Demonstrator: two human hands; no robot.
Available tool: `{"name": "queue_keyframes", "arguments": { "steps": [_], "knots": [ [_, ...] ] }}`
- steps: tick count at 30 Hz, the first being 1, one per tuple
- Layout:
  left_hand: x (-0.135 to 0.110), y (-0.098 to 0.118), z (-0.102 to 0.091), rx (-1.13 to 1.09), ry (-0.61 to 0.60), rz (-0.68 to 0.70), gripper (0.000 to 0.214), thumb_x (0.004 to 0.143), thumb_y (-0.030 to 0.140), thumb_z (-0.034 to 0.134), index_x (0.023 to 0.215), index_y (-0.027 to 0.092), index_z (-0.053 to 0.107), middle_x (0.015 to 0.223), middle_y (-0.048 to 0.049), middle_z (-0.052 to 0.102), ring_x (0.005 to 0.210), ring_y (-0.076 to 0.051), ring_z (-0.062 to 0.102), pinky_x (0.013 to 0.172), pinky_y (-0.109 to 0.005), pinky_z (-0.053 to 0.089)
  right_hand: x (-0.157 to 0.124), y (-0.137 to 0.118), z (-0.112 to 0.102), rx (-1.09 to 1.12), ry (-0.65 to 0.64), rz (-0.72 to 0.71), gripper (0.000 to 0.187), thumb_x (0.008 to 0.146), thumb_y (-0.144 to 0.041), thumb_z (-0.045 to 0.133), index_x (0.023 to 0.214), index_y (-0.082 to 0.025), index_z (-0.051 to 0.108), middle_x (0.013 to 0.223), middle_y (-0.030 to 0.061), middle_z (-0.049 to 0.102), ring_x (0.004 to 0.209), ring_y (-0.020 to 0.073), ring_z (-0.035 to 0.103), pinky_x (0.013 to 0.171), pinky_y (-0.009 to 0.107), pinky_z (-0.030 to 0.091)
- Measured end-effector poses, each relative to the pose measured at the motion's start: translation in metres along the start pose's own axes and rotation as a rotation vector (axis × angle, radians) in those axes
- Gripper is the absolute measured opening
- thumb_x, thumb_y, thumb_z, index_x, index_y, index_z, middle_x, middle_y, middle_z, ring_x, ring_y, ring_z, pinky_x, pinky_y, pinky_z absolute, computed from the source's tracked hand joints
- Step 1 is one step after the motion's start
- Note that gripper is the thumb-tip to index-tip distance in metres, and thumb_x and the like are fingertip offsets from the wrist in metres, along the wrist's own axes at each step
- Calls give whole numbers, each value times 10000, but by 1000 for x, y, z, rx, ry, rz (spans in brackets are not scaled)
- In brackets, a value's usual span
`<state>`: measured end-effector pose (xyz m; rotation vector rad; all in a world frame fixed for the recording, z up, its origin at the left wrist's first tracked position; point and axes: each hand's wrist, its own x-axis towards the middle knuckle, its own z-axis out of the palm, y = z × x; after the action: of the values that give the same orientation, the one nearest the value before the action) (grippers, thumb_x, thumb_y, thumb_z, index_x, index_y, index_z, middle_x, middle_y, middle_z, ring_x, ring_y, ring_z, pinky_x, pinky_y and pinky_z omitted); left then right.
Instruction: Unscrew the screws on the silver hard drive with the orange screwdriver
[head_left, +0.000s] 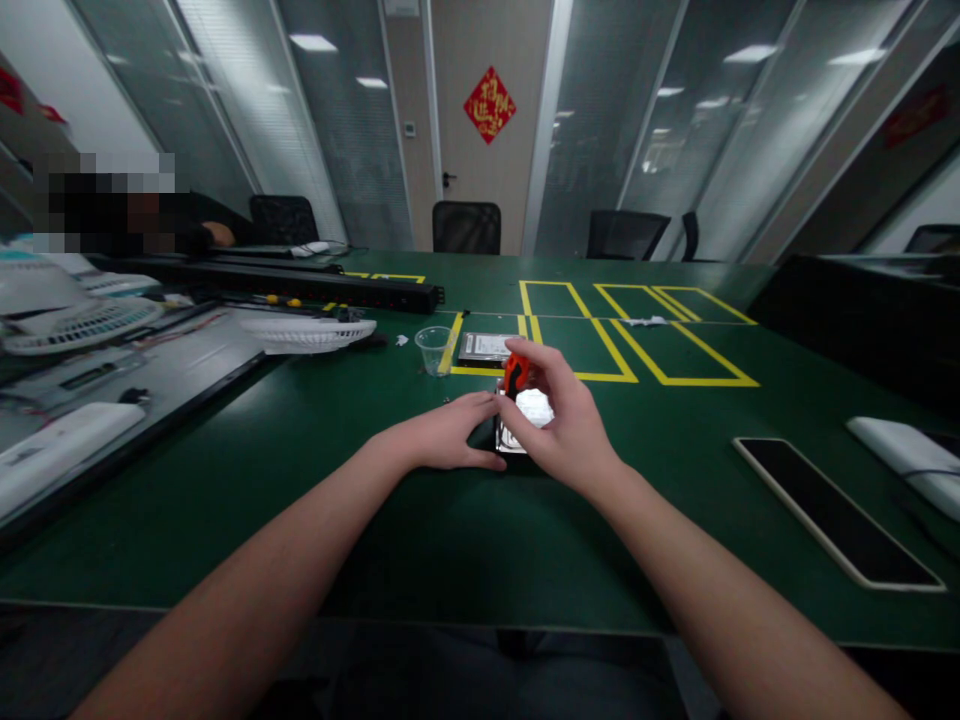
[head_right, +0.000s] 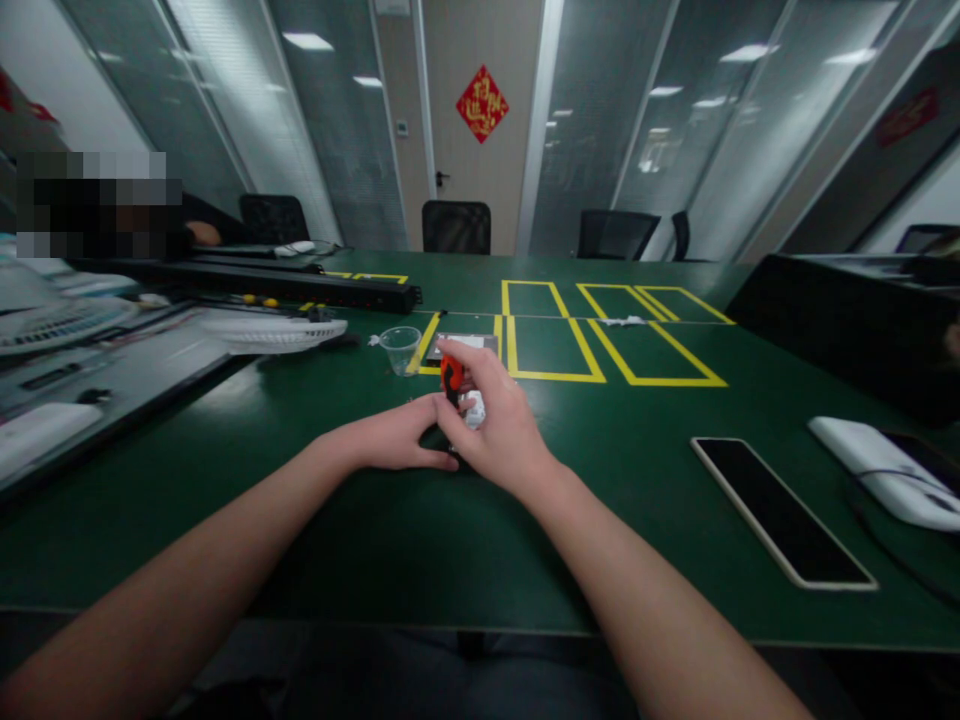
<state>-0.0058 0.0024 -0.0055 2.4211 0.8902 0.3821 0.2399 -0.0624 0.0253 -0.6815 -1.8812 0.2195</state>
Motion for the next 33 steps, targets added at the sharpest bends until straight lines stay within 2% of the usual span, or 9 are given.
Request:
{"name": "queue_keyframes", "arguments": {
  "steps": [4, 8, 11, 14, 17, 23, 29, 33],
  "knots": [
    [-1, 1, 0, -11, 6, -8, 955, 989, 645, 1083, 1787, 256, 731, 1952, -204, 682, 1878, -519, 593, 1585, -675, 470, 3, -1, -3, -37, 6, -14, 530, 1183, -260, 812, 1696, -350, 711, 1408, 100, 850, 1135, 322, 822, 1033, 543, 770],
    [-1, 0, 1, -3, 10, 16, 973, 998, 641, 1081, 1816, 267, 712, 1961, -196, 677, 1882, -520, 591, 1584, -675, 474, 1, 0, -1, 22, 11, -29, 537, 1209, -220, 756, 1724, -358, 702, 1507, 116, 836, 1197, 324, 847, 1084, 561, 774],
    [0, -1, 1, 3, 1, 10, 1021, 994, 627, 1085, 1856, 258, 679, 1991, -205, 644, 1909, -518, 558, 1602, -676, 444, -2, 2, 3, 68, 4, -20, 612, 1205, -181, 696, 1786, -367, 652, 1568, 127, 815, 1281, 331, 877, 1120, 565, 787],
    [0, -1, 1, -3, -7, -9, 1053, 988, 616, 1092, 1879, 258, 661, 2006, -209, 627, 1930, -512, 530, 1620, -674, 409, -3, 3, 4, 67, -14, 16, 701, 1169, -169, 706, 1833, -372, 610, 1562, 125, 818, 1279, 336, 897, 1154, 582, 788],
    [0, 0, 1, -8, -8, -16, 1020, 987, 608, 1101, 1854, 266, 689, 1983, -201, 654, 1905, -507, 565, 1608, -668, 430, -2, 2, 2, 25, -5, 10, 665, 1173, -211, 755, 1808, -372, 639, 1565, 121, 828, 1249, 337, 883, 1156, 592, 781],
    [-1, -2, 2, 0, 11, 31, 955, 1024, 628, 1071, 1833, 279, 700, 1963, -183, 679, 1873, -502, 601, 1577, -667, 478, 2, 1, -1, -24, 24, -21, 574, 1184, -237, 788, 1737, -355, 692, 1425, 99, 845, 1118, 309, 828, 1040, 544, 774],
    [-1, -4, 2, 6, 0, -11, 1036, 1002, 656, 1076, 1862, 251, 667, 1979, -227, 648, 1893, -529, 567, 1586, -706, 453, -1, 1, 2, 32, 0, -27, 612, 1195, -181, 677, 1778, -366, 668, 1519, 119, 826, 1251, 326, 871, 1104, 567, 785],
    [-1, -2, 1, 9, -1, 9, 1019, 1003, 645, 1075, 1860, 268, 672, 1969, -205, 664, 1906, -513, 559, 1600, -683, 441, -1, 0, 2, 38, -1, -13, 654, 1178, -160, 670, 1800, -360, 642, 1527, 122, 824, 1233, 314, 889, 1118, 561, 793]
  ]
}}
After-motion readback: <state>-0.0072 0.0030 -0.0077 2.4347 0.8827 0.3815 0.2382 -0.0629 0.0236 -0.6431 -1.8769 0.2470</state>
